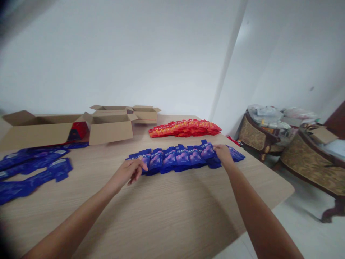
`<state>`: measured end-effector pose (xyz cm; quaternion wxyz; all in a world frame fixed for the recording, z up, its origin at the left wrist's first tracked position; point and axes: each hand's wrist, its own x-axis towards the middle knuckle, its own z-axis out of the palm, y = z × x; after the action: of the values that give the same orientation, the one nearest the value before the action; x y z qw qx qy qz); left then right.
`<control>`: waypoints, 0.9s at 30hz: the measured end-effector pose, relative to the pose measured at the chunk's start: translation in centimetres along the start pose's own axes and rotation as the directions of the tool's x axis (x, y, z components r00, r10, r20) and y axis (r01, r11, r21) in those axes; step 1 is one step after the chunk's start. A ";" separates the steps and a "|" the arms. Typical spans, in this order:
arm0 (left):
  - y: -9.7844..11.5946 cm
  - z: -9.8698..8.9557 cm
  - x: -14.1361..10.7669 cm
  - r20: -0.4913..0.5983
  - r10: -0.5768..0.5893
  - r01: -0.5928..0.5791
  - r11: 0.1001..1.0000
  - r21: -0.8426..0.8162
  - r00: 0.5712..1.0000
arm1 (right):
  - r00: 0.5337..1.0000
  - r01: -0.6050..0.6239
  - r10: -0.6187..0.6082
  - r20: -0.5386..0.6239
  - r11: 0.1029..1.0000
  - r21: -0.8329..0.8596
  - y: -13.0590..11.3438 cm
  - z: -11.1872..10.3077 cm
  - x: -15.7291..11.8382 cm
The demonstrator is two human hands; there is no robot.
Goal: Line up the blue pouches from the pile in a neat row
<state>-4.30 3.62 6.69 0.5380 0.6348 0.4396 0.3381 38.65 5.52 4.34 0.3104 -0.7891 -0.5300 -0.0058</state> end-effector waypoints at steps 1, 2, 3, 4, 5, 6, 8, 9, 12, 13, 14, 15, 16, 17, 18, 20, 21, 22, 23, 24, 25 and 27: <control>0.2 0.3 0.0 -0.009 0.017 -0.017 1.000 0.005 1.000 | 0.999 0.007 -0.004 -0.035 0.997 0.074 -0.2 -0.3 0.0; 0.4 0.7 0.0 -0.014 0.039 -0.039 0.999 0.012 0.999 | 0.998 0.020 -0.008 -0.070 0.984 0.180 -0.6 -0.7 -0.2; 0.7 1.2 0.1 -0.017 0.067 -0.066 0.998 0.016 0.998 | 0.995 0.041 -0.009 -0.104 0.951 0.308 -1.2 -1.1 -0.4; 0.9 1.7 0.3 -0.020 0.099 -0.099 0.995 0.016 0.995 | 0.992 0.066 -0.009 -0.129 0.892 0.448 -2.1 -1.6 -0.8; 1.2 2.2 0.5 -0.019 0.133 -0.133 0.991 0.007 0.991 | 0.990 0.088 -0.009 -0.137 0.809 0.581 -3.2 -2.0 -1.4; 1.4 2.8 0.8 -0.015 0.166 -0.166 0.986 -0.013 0.986 | 0.992 0.100 -0.018 -0.125 0.716 0.690 -4.6 -2.4 -2.2; 1.8 4.1 1.6 0.003 0.216 -0.215 0.974 -0.078 0.976 | 0.997 0.072 -0.067 -0.041 0.564 0.823 -7.7 -3.0 -4.2; 2.1 4.7 1.9 0.018 0.233 -0.229 0.966 -0.119 0.972 | 0.994 0.042 -0.108 0.014 0.499 0.865 -9.3 -3.2 -5.3; 2.6 6.3 2.7 0.073 0.252 -0.226 0.941 -0.253 0.965 | 0.961 -0.086 -0.215 0.174 0.363 0.928 -13.4 -3.0 -8.7; 2.7 6.6 2.8 0.086 0.249 -0.215 0.933 -0.288 0.965 | 0.950 -0.121 -0.235 0.208 0.339 0.933 -14.3 -2.7 -9.6; 2.7 6.9 2.9 0.096 0.242 -0.202 0.929 -0.311 0.965 | 0.941 -0.142 -0.249 0.230 0.324 0.935 -15.0 -2.4 -10.3; 2.6 7.0 2.9 0.102 0.233 -0.190 0.929 -0.318 0.967 | 0.934 -0.153 -0.263 0.242 0.320 0.935 -15.4 -2.0 -10.9; 2.5 7.1 2.9 0.101 0.225 -0.184 0.932 -0.311 0.969 | 0.930 -0.148 -0.277 0.244 0.324 0.934 -15.7 -1.7 -11.3; 2.4 7.0 2.8 0.096 0.218 -0.181 0.939 -0.293 0.971 | 0.929 -0.130 -0.287 0.233 0.337 0.933 -15.8 -1.3 -11.6; 2.3 7.0 2.7 0.087 0.213 -0.183 0.945 -0.270 0.973 | 0.930 -0.102 -0.296 0.218 0.361 0.927 -15.8 -1.1 -11.8; 2.2 6.7 2.4 0.065 0.214 -0.194 0.955 -0.226 0.975 | 0.936 -0.032 -0.303 0.182 0.440 0.898 -15.8 -0.7 -11.9; 2.2 6.6 2.2 0.059 0.217 -0.201 0.957 -0.207 0.974 | 0.939 0.000 -0.301 0.166 0.483 0.875 -15.8 -0.5 -11.9; 2.3 6.5 2.1 0.058 0.221 -0.207 0.960 -0.190 0.974 | 0.941 0.025 -0.299 0.155 0.521 0.853 -15.8 -0.5 -11.9; 2.4 6.4 1.9 0.063 0.226 -0.212 0.961 -0.175 0.972 | 0.942 0.041 -0.299 0.149 0.546 0.837 -15.8 -0.4 -11.9; 2.5 6.3 1.8 0.073 0.230 -0.215 0.963 -0.163 0.971 | 0.944 0.049 -0.298 0.144 0.556 0.829 -15.9 -0.4 -11.8; 2.5 6.3 1.6 0.088 0.234 -0.219 0.963 -0.156 0.968 | 0.945 0.048 -0.294 0.141 0.554 0.831 -15.9 -0.3 -11.8; 2.6 6.2 1.4 0.114 0.245 -0.227 0.962 -0.151 0.963 | 0.947 0.018 -0.281 0.156 0.531 0.847 -15.8 -0.1 -11.7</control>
<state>2.38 2.37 8.01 0.5637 0.6655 0.2999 0.3865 20.28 -0.40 8.10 0.5705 -0.4889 -0.5718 0.3294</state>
